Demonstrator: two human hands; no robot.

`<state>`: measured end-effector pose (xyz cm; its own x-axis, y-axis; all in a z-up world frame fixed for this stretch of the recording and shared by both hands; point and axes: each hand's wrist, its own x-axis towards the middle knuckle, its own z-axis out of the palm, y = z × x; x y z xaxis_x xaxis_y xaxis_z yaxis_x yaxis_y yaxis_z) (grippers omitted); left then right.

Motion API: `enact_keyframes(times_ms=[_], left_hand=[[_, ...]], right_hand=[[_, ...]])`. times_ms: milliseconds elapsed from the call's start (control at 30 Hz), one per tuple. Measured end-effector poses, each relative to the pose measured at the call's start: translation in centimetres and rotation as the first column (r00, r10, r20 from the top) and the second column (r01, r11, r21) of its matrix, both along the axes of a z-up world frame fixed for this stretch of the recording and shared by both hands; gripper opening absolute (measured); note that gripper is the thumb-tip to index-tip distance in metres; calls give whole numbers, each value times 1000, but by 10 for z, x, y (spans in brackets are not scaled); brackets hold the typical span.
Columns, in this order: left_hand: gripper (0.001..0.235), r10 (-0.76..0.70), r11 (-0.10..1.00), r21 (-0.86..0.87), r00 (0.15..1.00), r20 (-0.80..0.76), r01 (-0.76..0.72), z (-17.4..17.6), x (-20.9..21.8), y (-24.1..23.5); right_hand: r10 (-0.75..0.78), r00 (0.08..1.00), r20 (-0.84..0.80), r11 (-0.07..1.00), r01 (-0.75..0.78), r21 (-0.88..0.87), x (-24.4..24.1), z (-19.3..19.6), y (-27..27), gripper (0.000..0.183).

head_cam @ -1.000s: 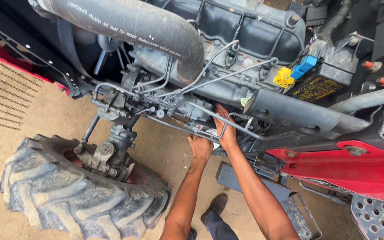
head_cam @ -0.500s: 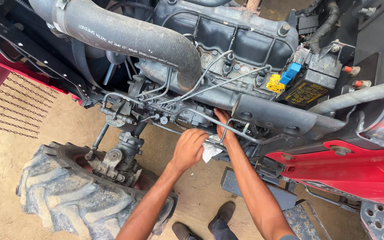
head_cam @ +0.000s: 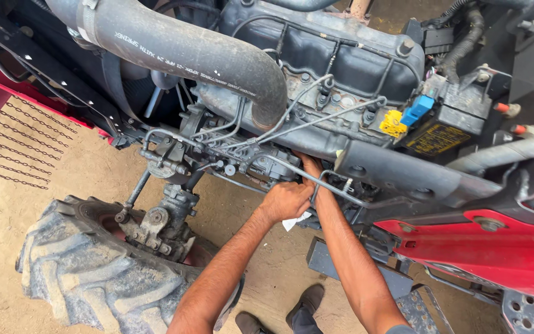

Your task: The person works on the engine of a red tractor, using a wrench to tighten bolts and a rag to wipe components. The person also uses pliers to manipulate a small part and places it on the tractor's step.

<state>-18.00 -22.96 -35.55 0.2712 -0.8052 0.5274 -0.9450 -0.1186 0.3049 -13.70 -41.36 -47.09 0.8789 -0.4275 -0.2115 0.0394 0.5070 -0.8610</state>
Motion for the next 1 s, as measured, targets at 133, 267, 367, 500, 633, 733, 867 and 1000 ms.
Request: enact_keyframes(times_ms=[133, 267, 367, 500, 633, 733, 867, 1000], left_hand=[[21, 8, 1000, 1, 1000, -8, -8, -6, 3, -1], [18, 28, 998, 62, 999, -32, -26, -12, 3, -3], [19, 25, 999, 48, 999, -41, -23, -11, 2, -3], [22, 31, 999, 38, 999, -25, -30, -8, 2, -4], [23, 40, 998, 43, 999, -29, -39, -10, 1, -4], [25, 37, 999, 20, 999, -22, -36, -12, 2, -5], [23, 47, 997, 55, 999, -14, -46, -16, 3, -5], [25, 43, 998, 40, 999, 1, -43, -17, 3, -5]], right_hand=[[-20, 1000, -4, 1000, 20, 2, 5, -3, 6, 55], [-38, 999, -18, 999, 38, -2, 3, -7, 6, 54], [-50, 998, -22, 999, 50, -2, 3, -8, 5, 53], [-61, 998, -27, 998, 61, -3, 4, -7, 5, 52], [-70, 997, -29, 998, 70, -4, 4, -6, 6, 51], [-75, 997, -30, 997, 75, -5, 4, -6, 7, 51], [-79, 996, -32, 997, 79, -4, 4, -8, 8, 50], [-81, 996, -36, 997, 81, -3, 1, -10, 9, 49]])
